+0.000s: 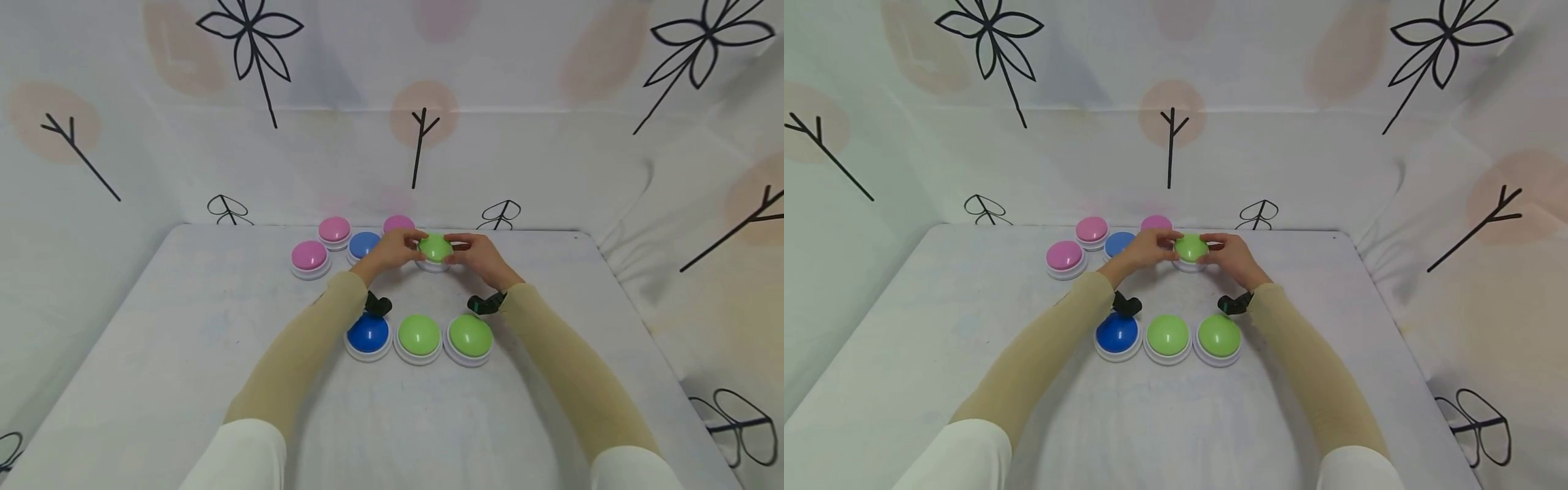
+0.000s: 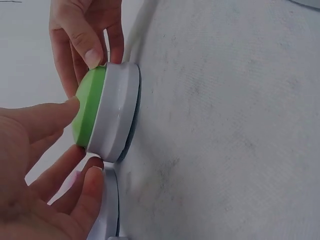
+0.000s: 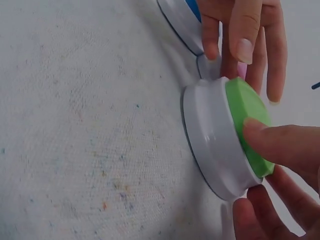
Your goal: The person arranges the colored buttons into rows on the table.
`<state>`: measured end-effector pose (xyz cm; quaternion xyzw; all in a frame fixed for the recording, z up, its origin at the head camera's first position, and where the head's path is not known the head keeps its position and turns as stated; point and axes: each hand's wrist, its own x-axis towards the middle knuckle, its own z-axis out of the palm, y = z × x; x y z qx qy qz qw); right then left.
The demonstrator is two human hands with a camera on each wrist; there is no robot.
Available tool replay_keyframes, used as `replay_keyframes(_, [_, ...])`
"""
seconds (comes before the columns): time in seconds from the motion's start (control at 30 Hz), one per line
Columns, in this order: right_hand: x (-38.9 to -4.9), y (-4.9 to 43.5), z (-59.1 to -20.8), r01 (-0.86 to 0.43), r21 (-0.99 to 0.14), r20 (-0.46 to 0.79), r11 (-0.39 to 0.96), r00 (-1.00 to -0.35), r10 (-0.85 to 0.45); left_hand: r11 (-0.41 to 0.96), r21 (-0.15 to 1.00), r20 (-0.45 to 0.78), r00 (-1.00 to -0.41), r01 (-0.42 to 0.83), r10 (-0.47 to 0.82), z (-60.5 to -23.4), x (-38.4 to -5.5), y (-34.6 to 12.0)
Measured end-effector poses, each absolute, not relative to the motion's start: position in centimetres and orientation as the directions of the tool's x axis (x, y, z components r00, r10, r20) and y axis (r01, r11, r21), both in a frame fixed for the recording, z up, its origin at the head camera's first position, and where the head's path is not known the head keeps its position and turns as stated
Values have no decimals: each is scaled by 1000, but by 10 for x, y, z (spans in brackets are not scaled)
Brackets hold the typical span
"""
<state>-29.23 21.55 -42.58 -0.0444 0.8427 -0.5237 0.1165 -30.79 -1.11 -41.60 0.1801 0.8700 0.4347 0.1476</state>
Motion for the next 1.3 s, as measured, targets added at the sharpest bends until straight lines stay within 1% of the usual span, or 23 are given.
replay_keyframes(0.3, [-290, 217, -419, 11, -838, -188, 546, -944, -270, 585, 790, -120, -890, 183, 440, -416, -306, -13])
replay_keyframes(0.5, [-288, 217, -419, 8, -839, -197, 544, -936, -290, 630, 752, -166, -869, 194, 465, -414, -304, -15])
replay_keyframes(0.6, [-288, 217, -421, -7, -828, -190, 561, -937, -292, 636, 743, -170, -859, 210, 483, -414, -304, -15])
replay_keyframes(0.9, [-286, 216, -422, -60, -821, -173, 568, -921, -348, 647, 734, -177, -861, 207, 476, -412, -304, -17])
replay_keyframes(1.07, [-285, 216, -421, -70, -806, -158, 588, -932, -327, 656, 722, -165, -866, 221, 473, -414, -305, -16])
replay_keyframes(1.3, [-283, 219, -423, -51, -812, -162, 581, -937, -309, 667, 702, -139, -870, 251, 473, -417, -305, -13])
